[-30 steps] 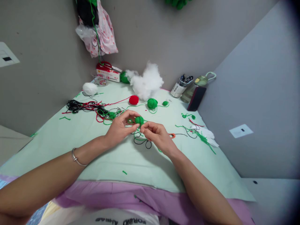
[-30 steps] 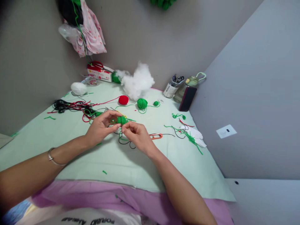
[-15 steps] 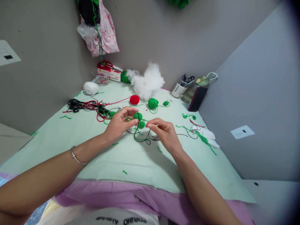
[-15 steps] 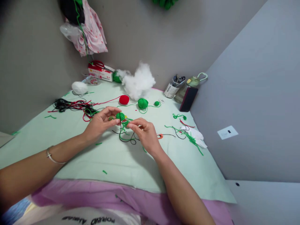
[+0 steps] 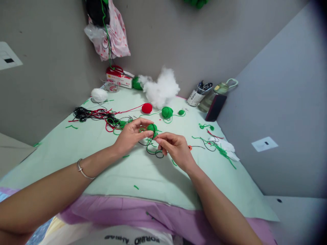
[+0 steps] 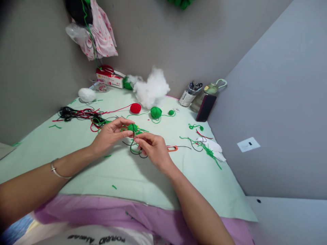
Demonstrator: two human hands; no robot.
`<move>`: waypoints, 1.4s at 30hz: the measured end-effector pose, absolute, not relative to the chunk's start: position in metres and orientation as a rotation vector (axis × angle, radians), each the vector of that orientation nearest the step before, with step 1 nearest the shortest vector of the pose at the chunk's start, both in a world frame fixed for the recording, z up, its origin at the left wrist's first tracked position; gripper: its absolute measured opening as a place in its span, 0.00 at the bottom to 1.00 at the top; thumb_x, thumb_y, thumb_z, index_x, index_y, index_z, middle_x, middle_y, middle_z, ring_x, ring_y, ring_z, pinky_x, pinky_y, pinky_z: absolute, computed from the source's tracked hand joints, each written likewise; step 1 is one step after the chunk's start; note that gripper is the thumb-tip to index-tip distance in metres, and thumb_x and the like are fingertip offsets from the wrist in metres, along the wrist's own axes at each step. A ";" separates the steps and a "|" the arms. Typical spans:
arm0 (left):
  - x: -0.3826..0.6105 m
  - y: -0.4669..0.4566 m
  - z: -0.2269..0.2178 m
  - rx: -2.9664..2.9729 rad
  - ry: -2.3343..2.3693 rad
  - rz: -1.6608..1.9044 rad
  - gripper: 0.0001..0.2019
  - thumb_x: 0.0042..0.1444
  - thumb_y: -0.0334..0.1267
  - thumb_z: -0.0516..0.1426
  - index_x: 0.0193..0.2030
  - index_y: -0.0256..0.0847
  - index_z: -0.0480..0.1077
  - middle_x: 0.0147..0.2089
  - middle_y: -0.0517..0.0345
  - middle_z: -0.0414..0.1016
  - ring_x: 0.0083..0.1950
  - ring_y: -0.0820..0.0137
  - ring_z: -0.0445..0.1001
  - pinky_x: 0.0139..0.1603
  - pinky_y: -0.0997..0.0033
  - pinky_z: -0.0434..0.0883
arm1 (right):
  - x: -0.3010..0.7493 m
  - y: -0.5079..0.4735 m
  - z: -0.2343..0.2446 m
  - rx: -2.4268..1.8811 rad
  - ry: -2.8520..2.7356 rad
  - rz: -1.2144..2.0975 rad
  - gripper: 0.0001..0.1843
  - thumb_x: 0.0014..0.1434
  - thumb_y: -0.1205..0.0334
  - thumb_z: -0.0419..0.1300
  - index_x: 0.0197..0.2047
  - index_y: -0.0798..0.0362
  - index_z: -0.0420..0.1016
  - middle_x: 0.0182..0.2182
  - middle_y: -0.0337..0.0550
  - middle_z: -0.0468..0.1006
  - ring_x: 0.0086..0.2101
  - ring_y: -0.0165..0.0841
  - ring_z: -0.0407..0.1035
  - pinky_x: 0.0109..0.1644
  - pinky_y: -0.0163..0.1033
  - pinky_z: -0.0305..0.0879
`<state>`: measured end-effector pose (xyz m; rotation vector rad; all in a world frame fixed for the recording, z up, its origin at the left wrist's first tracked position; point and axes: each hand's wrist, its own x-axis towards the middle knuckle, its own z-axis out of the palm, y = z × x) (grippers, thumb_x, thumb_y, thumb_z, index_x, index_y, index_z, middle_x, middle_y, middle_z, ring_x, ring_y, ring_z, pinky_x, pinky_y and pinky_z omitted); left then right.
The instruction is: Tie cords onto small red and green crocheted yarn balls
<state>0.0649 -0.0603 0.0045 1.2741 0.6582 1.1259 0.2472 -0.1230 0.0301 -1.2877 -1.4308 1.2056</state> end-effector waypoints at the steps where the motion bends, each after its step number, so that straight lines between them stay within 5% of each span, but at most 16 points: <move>1: 0.065 -0.061 0.005 1.270 0.660 1.124 0.16 0.48 0.37 0.70 0.44 0.39 0.77 0.41 0.57 0.76 0.43 0.68 0.75 0.45 0.66 0.75 | 0.247 -0.123 0.030 -1.316 -1.441 1.190 0.15 0.59 0.51 0.65 0.38 0.55 0.81 0.23 0.37 0.72 0.21 0.24 0.60 0.25 0.33 0.58; 29: 0.065 -0.067 0.002 1.203 0.634 1.019 0.13 0.51 0.41 0.70 0.38 0.39 0.74 0.37 0.61 0.76 0.36 0.73 0.74 0.41 0.70 0.73 | 0.230 -0.127 0.021 -1.248 -1.280 1.150 0.14 0.58 0.51 0.66 0.32 0.55 0.75 0.20 0.35 0.72 0.18 0.24 0.62 0.22 0.31 0.57; 34: 0.067 -0.068 -0.003 1.370 0.663 1.111 0.13 0.51 0.42 0.69 0.39 0.40 0.74 0.39 0.58 0.76 0.41 0.69 0.75 0.43 0.68 0.73 | 0.234 -0.120 0.019 -1.211 -1.173 1.288 0.17 0.53 0.51 0.70 0.32 0.53 0.70 0.20 0.35 0.75 0.17 0.24 0.63 0.20 0.31 0.60; 42: 0.067 -0.068 -0.008 1.662 0.717 1.135 0.09 0.55 0.36 0.65 0.43 0.42 0.74 0.42 0.57 0.74 0.44 0.68 0.75 0.46 0.67 0.74 | 0.246 -0.121 0.027 -1.146 -1.267 1.347 0.15 0.60 0.52 0.66 0.39 0.50 0.64 0.27 0.36 0.78 0.31 0.32 0.75 0.39 0.39 0.73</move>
